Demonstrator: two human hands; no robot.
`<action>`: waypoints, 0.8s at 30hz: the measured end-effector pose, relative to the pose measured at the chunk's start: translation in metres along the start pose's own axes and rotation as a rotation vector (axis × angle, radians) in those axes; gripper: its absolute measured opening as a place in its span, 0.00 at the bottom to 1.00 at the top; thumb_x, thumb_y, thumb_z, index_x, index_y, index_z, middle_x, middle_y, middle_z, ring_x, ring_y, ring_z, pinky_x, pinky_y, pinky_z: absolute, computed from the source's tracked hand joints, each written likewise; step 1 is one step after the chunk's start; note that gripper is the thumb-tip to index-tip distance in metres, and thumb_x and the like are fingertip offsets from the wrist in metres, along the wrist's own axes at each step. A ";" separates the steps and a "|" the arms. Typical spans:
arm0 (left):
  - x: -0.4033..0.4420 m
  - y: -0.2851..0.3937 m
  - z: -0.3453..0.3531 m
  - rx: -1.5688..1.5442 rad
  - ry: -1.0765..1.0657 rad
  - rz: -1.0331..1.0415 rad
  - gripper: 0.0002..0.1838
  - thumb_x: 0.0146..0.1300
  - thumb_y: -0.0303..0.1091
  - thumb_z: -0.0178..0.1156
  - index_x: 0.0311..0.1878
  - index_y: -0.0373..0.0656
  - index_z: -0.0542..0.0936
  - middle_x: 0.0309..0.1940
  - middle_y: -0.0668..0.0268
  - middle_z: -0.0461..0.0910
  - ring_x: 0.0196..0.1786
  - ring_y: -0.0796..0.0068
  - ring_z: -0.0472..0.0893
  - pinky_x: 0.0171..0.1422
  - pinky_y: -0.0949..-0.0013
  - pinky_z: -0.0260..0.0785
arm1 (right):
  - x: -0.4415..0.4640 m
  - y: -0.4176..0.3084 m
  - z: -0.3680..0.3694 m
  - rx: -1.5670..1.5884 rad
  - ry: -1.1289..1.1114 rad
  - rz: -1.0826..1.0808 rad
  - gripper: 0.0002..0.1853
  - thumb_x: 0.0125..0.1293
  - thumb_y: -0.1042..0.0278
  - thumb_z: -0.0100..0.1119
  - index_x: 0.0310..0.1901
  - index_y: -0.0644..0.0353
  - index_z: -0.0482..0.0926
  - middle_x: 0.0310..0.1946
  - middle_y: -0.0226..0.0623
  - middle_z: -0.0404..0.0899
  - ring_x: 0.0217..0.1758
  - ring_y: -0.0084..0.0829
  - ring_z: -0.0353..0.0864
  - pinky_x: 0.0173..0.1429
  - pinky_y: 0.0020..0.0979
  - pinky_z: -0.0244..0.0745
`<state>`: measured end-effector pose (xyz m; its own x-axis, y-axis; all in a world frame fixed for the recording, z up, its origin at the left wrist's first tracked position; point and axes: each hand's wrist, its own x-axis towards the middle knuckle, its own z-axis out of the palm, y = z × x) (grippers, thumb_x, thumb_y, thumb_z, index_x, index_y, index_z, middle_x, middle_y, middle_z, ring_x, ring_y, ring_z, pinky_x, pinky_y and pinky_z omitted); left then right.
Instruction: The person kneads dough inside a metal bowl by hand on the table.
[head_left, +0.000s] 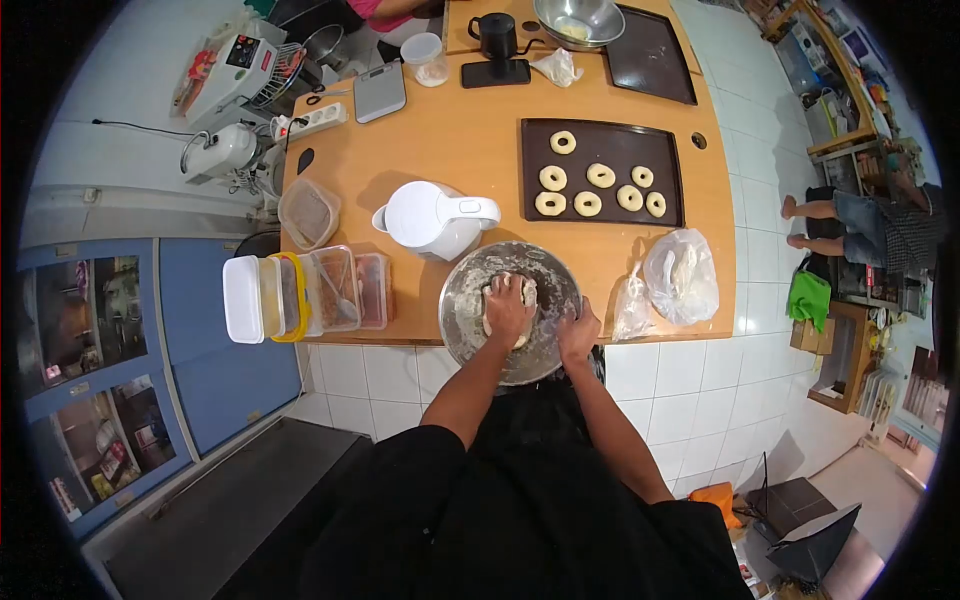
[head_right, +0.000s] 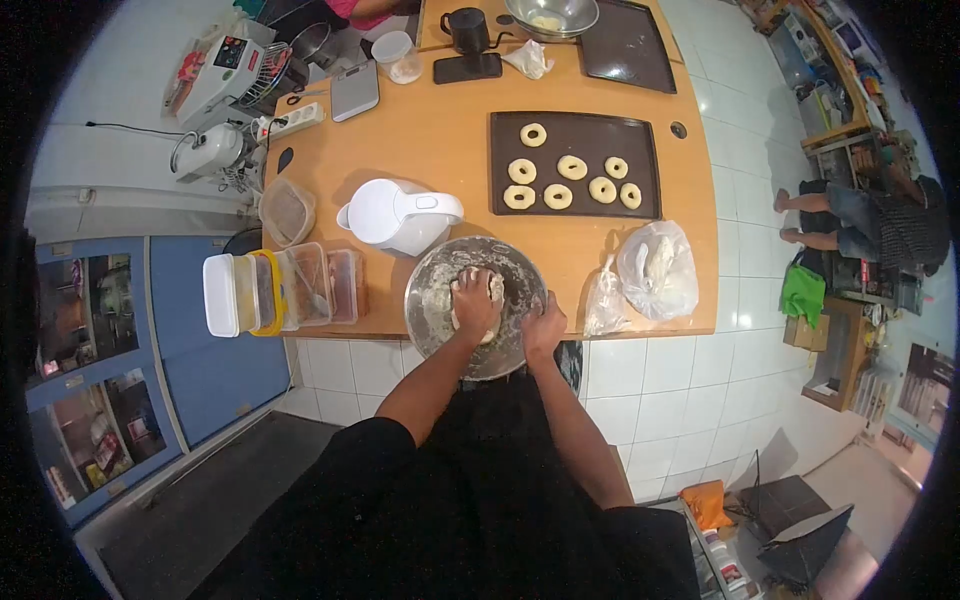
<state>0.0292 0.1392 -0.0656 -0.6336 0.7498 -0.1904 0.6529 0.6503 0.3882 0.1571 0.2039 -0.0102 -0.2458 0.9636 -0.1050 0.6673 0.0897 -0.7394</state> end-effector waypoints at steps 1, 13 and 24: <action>-0.007 0.003 -0.004 0.008 -0.003 -0.001 0.30 0.50 0.43 0.68 0.56 0.48 0.72 0.62 0.54 0.68 0.67 0.51 0.66 0.67 0.44 0.58 | -0.001 -0.001 0.000 -0.023 0.016 -0.030 0.12 0.57 0.77 0.56 0.44 0.68 0.77 0.30 0.61 0.80 0.37 0.62 0.80 0.43 0.50 0.73; -0.083 0.017 -0.035 -0.106 -0.366 -0.014 0.41 0.51 0.46 0.62 0.71 0.44 0.65 0.65 0.36 0.66 0.67 0.36 0.68 0.68 0.47 0.65 | 0.010 -0.003 0.009 -0.006 0.022 -0.007 0.11 0.57 0.75 0.58 0.43 0.66 0.78 0.31 0.60 0.80 0.38 0.62 0.79 0.44 0.52 0.72; -0.050 -0.036 -0.070 -0.085 -0.142 0.008 0.40 0.49 0.31 0.67 0.69 0.56 0.68 0.64 0.49 0.69 0.64 0.46 0.71 0.65 0.51 0.69 | 0.011 -0.001 0.006 0.050 -0.015 0.034 0.11 0.60 0.72 0.59 0.45 0.64 0.79 0.34 0.57 0.82 0.41 0.60 0.81 0.47 0.51 0.73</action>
<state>0.0084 0.0696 -0.0073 -0.5596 0.7683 -0.3107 0.6163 0.6365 0.4637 0.1496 0.2125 -0.0145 -0.2348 0.9618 -0.1403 0.6397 0.0442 -0.7674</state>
